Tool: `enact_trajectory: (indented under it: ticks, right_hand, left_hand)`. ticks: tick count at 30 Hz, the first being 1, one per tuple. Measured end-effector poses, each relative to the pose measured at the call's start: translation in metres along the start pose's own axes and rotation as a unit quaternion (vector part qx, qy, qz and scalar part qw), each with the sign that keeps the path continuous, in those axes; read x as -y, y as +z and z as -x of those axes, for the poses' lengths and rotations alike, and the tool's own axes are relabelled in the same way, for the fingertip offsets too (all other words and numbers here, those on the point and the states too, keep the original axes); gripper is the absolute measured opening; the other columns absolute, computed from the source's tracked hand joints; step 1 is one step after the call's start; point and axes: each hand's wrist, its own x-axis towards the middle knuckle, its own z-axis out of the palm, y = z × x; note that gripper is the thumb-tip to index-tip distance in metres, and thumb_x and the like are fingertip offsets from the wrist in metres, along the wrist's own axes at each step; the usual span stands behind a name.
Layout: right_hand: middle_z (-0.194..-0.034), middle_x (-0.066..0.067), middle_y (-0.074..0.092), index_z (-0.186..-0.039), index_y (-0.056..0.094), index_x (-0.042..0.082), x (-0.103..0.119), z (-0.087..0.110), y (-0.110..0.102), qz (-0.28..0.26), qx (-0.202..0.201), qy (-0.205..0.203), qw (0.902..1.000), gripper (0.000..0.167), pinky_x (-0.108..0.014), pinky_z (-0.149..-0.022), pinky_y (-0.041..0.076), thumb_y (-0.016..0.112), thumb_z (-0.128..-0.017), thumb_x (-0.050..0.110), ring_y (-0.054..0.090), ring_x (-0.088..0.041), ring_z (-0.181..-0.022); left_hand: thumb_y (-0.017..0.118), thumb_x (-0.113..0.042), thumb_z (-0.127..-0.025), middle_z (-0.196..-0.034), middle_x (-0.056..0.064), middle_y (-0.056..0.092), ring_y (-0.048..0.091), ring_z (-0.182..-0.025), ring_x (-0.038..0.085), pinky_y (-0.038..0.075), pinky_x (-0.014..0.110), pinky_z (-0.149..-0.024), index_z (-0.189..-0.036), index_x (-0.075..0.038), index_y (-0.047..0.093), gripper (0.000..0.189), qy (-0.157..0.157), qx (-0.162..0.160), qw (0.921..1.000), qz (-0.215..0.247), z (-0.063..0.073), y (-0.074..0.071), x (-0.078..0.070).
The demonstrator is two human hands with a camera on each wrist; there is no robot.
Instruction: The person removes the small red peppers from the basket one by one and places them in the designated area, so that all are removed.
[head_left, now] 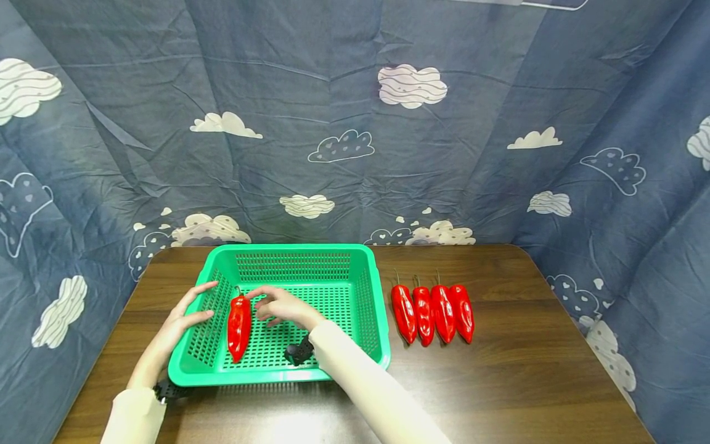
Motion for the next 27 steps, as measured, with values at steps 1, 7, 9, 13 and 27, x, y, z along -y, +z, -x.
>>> enact_trajectory:
  ticks: [1,7,9,13,27]
  right_hand:
    - [-0.117,-0.022,0.056,-0.132,0.054,0.005,-0.001,0.0,0.0,0.002,0.001,0.002,1.0,0.046,-0.052,-0.084,0.049,0.055,-0.088,-0.005,0.059,-0.038,-0.1]
    - [-0.112,-0.016,0.06,-0.131,0.055,0.008,-0.004,-0.005,0.003,0.019,0.004,0.013,0.9997,0.046,-0.048,-0.081,0.051,0.056,-0.087,-0.003,0.062,-0.034,-0.095]
    - [-0.109,-0.014,0.061,-0.132,0.055,0.008,-0.004,-0.007,0.005,0.022,0.008,0.016,0.9996,0.046,-0.048,-0.08,0.052,0.056,-0.087,-0.002,0.063,-0.035,-0.095]
    - [-0.105,-0.013,0.062,-0.133,0.055,0.008,-0.003,-0.009,0.009,0.028,0.015,0.019,0.9993,0.048,-0.049,-0.079,0.052,0.056,-0.086,-0.003,0.063,-0.035,-0.093]
    - [-0.094,-0.006,0.058,-0.134,0.055,0.012,-0.004,-0.016,0.018,0.045,0.013,0.044,0.9979,0.055,-0.046,-0.076,0.052,0.059,-0.082,-0.004,0.059,-0.031,-0.081]
  left_hand:
    - [0.054,-0.009,-0.093,-0.155,0.016,0.016,0.009,-0.138,0.04,0.015,0.066,-0.1,-0.147,-0.01,0.034,0.058,0.002,-0.001,1.0,-0.001,0.0,0.0,0.0]
    - [0.055,-0.01,-0.093,-0.155,0.016,0.016,0.009,-0.138,0.041,0.015,0.067,-0.099,-0.147,-0.01,0.033,0.058,0.001,-0.001,1.0,-0.003,0.0,0.0,0.001]
    - [0.054,-0.01,-0.094,-0.155,0.016,0.016,0.009,-0.138,0.041,0.017,0.067,-0.098,-0.148,-0.01,0.033,0.058,-0.002,0.0,1.0,-0.003,0.0,0.0,0.001]
    - [0.054,-0.011,-0.094,-0.155,0.016,0.015,0.01,-0.138,0.041,0.017,0.066,-0.098,-0.148,-0.01,0.033,0.058,-0.003,0.0,1.0,-0.006,0.0,-0.001,0.001]
    - [0.053,-0.011,-0.095,-0.155,0.015,0.015,0.011,-0.137,0.04,0.019,0.064,-0.098,-0.148,-0.01,0.03,0.058,-0.007,0.004,1.0,-0.003,0.0,-0.001,0.001]
